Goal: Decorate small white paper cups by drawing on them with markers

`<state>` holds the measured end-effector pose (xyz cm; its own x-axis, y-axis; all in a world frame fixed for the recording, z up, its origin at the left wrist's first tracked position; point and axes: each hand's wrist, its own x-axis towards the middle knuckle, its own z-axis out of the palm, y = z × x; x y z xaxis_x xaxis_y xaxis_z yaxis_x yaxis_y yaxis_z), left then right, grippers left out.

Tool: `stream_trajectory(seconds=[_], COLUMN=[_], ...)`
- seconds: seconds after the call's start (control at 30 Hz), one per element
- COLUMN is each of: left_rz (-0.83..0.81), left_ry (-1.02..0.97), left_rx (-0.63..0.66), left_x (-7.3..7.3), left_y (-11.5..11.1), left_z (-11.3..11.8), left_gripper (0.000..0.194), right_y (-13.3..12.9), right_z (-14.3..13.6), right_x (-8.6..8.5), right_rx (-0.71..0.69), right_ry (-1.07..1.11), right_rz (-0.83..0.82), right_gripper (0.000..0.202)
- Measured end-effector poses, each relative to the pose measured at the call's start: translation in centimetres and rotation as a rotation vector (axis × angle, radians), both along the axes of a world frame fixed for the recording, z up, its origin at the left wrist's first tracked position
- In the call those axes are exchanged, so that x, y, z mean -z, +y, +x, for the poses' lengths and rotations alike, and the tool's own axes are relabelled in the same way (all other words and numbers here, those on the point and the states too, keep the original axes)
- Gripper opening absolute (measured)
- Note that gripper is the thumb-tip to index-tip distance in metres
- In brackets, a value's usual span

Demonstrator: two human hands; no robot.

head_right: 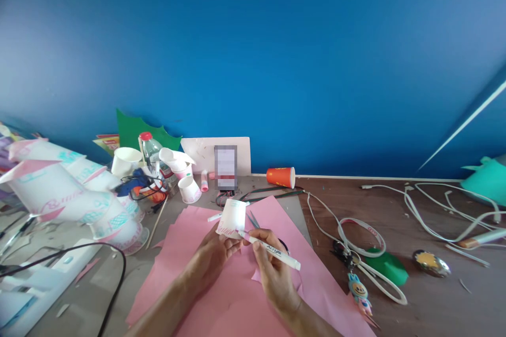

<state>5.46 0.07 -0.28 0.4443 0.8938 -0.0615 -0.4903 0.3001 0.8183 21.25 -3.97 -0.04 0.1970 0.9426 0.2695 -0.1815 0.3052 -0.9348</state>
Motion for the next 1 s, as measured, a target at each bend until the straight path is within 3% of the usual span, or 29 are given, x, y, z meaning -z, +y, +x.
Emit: stream_trajectory(seconds=[0.17,0.4,1.0], left_rz=[0.001,-0.022,-0.008], left_ry=[0.004,-0.015,-0.017], left_rx=[-0.006,-0.023,-0.017], left_x=[-0.34,-0.21,-0.09], left_y=[-0.1,-0.05,-0.07], left_z=[0.09,0.07,0.05], left_gripper=[0.028,0.033,0.03], right_y=[-0.04,0.34,0.25], right_z=[0.1,-0.08,-0.06], right_x=[0.16,0.74,0.81], right_rx=[-0.011,-0.018,-0.021], right_ry=[0.01,0.233,0.132], right_rz=[-0.036,-0.119,-0.1], right_gripper=[0.025,0.028,0.026])
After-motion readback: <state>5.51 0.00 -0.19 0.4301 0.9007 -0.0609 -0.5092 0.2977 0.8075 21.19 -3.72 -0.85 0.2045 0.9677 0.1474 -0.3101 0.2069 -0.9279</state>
